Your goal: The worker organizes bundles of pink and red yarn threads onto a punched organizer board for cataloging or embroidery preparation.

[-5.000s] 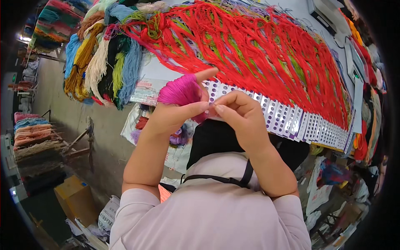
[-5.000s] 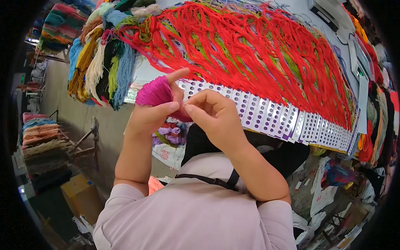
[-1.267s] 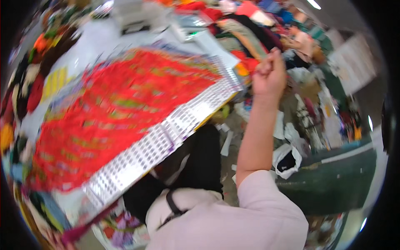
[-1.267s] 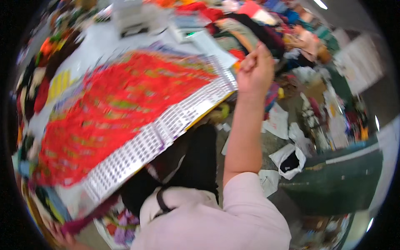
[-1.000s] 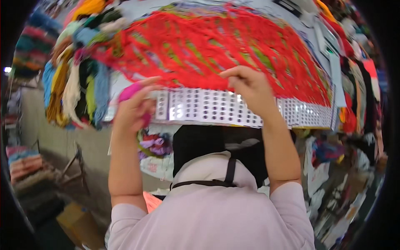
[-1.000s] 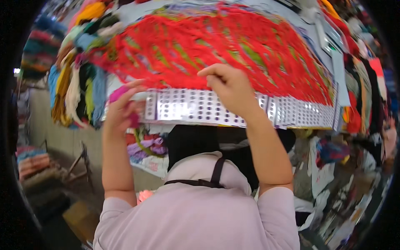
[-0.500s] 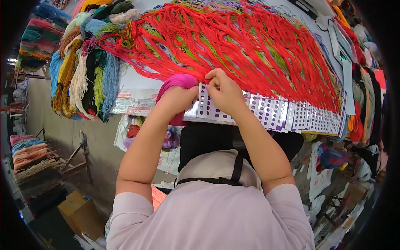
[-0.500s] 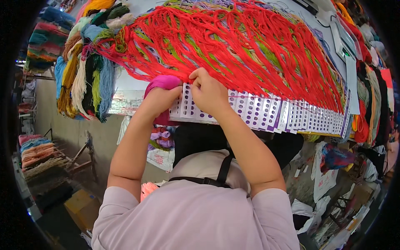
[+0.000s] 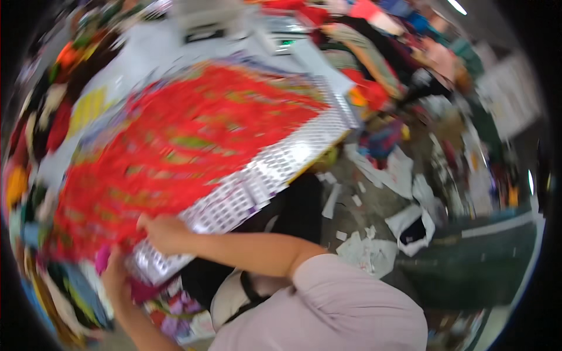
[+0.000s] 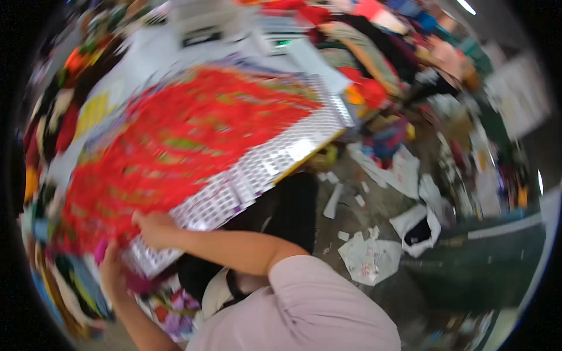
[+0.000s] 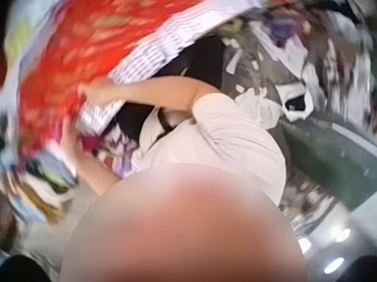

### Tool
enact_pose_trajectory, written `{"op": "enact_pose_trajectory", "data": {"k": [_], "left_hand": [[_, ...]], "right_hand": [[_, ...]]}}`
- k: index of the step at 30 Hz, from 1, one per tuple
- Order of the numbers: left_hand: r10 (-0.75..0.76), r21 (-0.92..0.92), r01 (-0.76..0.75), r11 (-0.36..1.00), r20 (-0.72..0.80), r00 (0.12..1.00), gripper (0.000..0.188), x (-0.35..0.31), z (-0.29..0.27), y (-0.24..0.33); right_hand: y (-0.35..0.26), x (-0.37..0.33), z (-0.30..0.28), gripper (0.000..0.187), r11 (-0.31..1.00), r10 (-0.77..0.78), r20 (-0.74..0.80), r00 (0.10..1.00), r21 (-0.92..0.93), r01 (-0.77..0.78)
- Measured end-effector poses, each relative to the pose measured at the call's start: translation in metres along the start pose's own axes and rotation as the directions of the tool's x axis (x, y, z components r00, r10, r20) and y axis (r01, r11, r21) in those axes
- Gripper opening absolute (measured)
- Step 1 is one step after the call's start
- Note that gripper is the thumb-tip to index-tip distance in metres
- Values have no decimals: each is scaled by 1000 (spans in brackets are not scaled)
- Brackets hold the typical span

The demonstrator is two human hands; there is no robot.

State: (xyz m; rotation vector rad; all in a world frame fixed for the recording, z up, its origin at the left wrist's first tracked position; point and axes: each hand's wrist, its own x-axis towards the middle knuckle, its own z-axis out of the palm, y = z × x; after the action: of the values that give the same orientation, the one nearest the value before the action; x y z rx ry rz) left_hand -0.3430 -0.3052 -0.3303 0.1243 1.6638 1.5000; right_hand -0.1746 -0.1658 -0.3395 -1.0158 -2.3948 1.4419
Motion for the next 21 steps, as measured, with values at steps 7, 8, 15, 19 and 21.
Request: {"op": "enact_pose_trajectory", "data": {"k": [7, 8, 15, 19, 21], "left_hand": [[-329, -163, 473, 866, 527, 783, 30, 0, 26, 26], [-349, -115, 448, 887, 470, 811, 34, -7, 36, 26], [-81, 680, -2, 733, 90, 993, 24, 9, 62, -9], [141, 335, -191, 923, 168, 976, 12, 34, -8, -5], [107, 120, -109, 987, 22, 994, 11, 25, -15, 46]], "right_hand": [[14, -12, -23, 20, 995, -78, -105, 991, 57, 85], [16, -11, -17, 21, 989, -93, -121, 988, 100, 105], [20, -16, -27, 27, 942, -218, -86, 972, 244, 233], [19, -14, -26, 27, 973, -183, -50, 982, 137, 188], [24, -11, -20, 27, 976, -195, -56, 979, 91, 199]]}}
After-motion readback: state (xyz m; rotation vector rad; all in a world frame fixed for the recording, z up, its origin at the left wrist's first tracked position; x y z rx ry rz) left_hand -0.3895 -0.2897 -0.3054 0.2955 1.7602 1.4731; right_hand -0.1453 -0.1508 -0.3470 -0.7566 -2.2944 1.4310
